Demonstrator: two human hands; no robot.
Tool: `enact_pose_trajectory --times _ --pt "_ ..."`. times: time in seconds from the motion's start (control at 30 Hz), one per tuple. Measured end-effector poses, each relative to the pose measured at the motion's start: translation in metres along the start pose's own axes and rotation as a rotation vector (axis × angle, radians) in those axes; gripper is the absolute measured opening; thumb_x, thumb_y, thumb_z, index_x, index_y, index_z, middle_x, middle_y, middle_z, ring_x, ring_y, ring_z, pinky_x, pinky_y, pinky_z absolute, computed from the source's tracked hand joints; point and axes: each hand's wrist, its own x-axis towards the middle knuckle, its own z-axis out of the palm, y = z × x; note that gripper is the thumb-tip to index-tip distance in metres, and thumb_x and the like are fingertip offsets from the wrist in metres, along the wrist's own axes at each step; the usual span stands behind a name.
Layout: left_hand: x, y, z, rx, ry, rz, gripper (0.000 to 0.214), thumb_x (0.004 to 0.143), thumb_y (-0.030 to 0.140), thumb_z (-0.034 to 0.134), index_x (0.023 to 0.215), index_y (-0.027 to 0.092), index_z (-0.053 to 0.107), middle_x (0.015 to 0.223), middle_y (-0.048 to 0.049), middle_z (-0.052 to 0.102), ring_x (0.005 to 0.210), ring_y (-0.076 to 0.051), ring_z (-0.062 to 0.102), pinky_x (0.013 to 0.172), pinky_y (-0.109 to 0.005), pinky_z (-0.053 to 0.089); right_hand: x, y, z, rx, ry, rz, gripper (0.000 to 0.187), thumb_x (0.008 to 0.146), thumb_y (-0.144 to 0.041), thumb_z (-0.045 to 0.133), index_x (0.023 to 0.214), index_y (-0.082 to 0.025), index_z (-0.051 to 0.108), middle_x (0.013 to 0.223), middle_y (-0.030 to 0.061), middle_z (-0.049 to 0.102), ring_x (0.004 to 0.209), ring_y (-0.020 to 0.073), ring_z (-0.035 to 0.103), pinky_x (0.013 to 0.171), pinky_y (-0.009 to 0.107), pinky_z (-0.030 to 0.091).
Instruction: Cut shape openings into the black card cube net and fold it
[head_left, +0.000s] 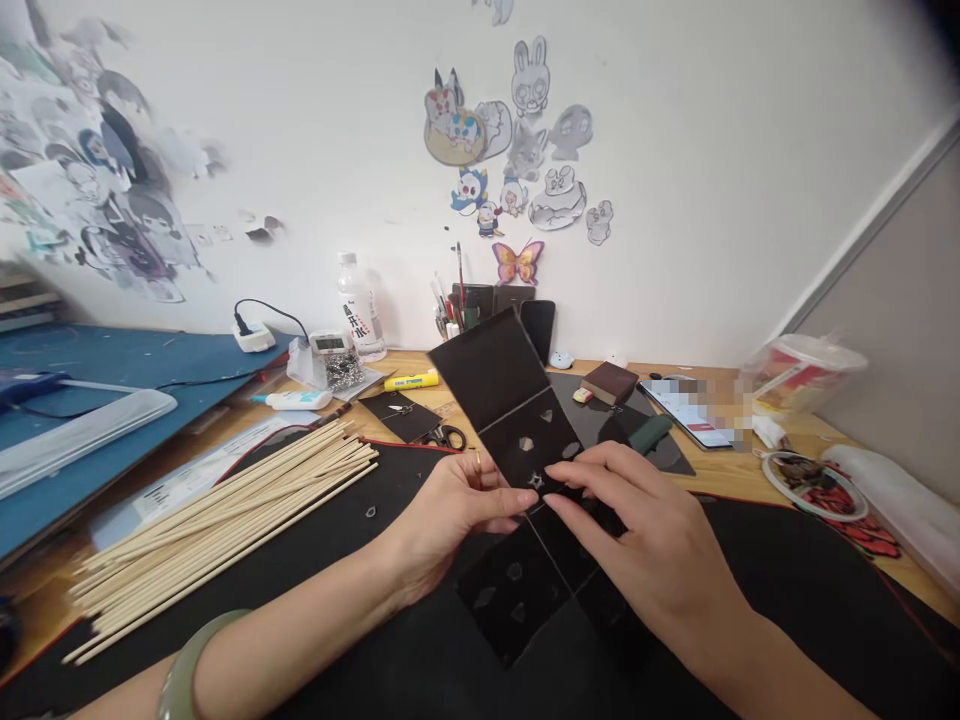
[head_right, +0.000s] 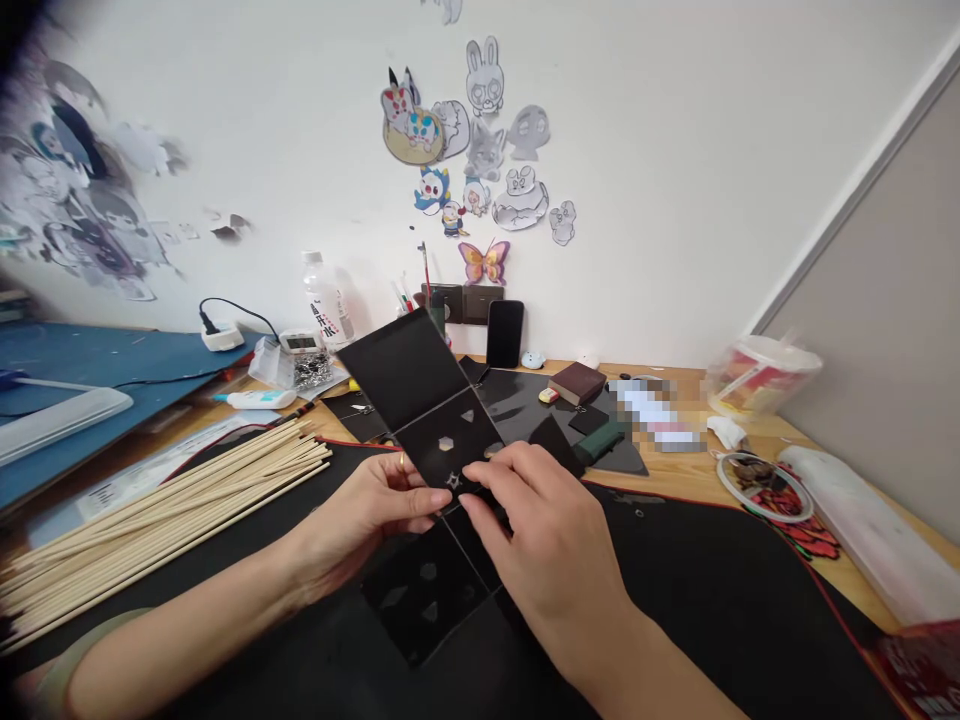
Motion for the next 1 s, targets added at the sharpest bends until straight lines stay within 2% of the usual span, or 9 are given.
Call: enact_pose_trajectory --times 0.17,0.37,0.53,0.67,0.8,0.9,1.0 --pt "-0.005 -0.002 0.003 -0.055 0.035 -0.051 0.016 0.063 0.023 0.073 0.074 0.016 0.064 0.070 0.0031 0.059 0.063 -0.004 0.053 0.057 -0.012 0.044 -0.004 -0.005 0.005 0.031 -0.017 0.006 0.018 0.084 -0.019 0.048 0.096 -0.017 0.061 0.084 0.0052 0.059 0.077 0.0149 0.056 0.070 0.028 0.045" --pt "0.002 -0.004 0.007 -0.144 0.060 -0.163 0.015 0.068 0.027 0.070 0.077 0.017 0.064 0.072 0.0012 0.060 0.060 -0.007 0.055 0.056 -0.015 0.046 -0.004 0.002 0.017 0.031 -0.028 0.093 0.017 0.081 -0.016 0.050 0.091 -0.018 0.064 0.082 0.0046 0.061 0.075 0.0156 0.056 0.066 0.027 0.046" --pt "0.024 -0.005 0.014 -0.106 0.213 -0.128 0.016 0.062 0.026 0.074 0.064 0.016 0.062 0.065 0.0043 0.056 0.061 -0.006 0.051 0.058 -0.013 0.045 0.007 0.019 0.024 0.141 -0.007 0.209 0.013 0.079 -0.016 0.052 0.083 -0.018 0.065 0.077 0.0029 0.060 0.071 0.0138 0.056 0.061 0.024 0.045" --pt "0.051 -0.013 0.015 -0.031 0.275 -0.096 0.022 0.055 0.030 0.077 0.062 0.016 0.062 0.064 0.0033 0.057 0.063 -0.009 0.051 0.058 -0.015 0.044 0.020 0.040 0.029 0.334 -0.049 0.401 0.008 0.073 -0.013 0.058 0.075 -0.019 0.063 0.075 -0.0004 0.058 0.067 0.0106 0.055 0.061 0.021 0.044" --pt "0.072 -0.027 0.009 0.062 0.298 -0.093 0.030 0.050 0.037 0.078 0.057 0.014 0.060 0.055 0.0027 0.054 0.054 -0.008 0.047 0.052 -0.016 0.040 0.027 0.060 0.033 0.492 -0.112 0.586 0.008 0.068 -0.011 0.061 0.069 -0.018 0.062 0.071 -0.0023 0.056 0.063 0.0090 0.055 0.060 0.020 0.044" --pt "0.079 -0.034 0.003 0.162 0.313 -0.147 0.035 0.053 0.044 0.075 0.053 0.014 0.058 0.049 0.0019 0.051 0.049 -0.008 0.044 0.048 -0.017 0.036 0.029 0.067 0.036 0.521 -0.144 0.642 0.008 0.066 -0.010 0.062 0.068 -0.018 0.063 0.071 -0.0023 0.056 0.063 0.0095 0.055 0.061 0.021 0.044" --pt "0.079 -0.037 0.000 0.231 0.321 -0.197 0.038 0.054 0.050 0.072 0.057 0.013 0.060 0.051 0.0004 0.053 0.048 -0.009 0.045 0.047 -0.019 0.036 0.029 0.071 0.038 0.516 -0.156 0.645 0.009 0.065 -0.009 0.062 0.067 -0.018 0.062 0.070 -0.0027 0.056 0.062 0.0094 0.055 0.060 0.021 0.043"
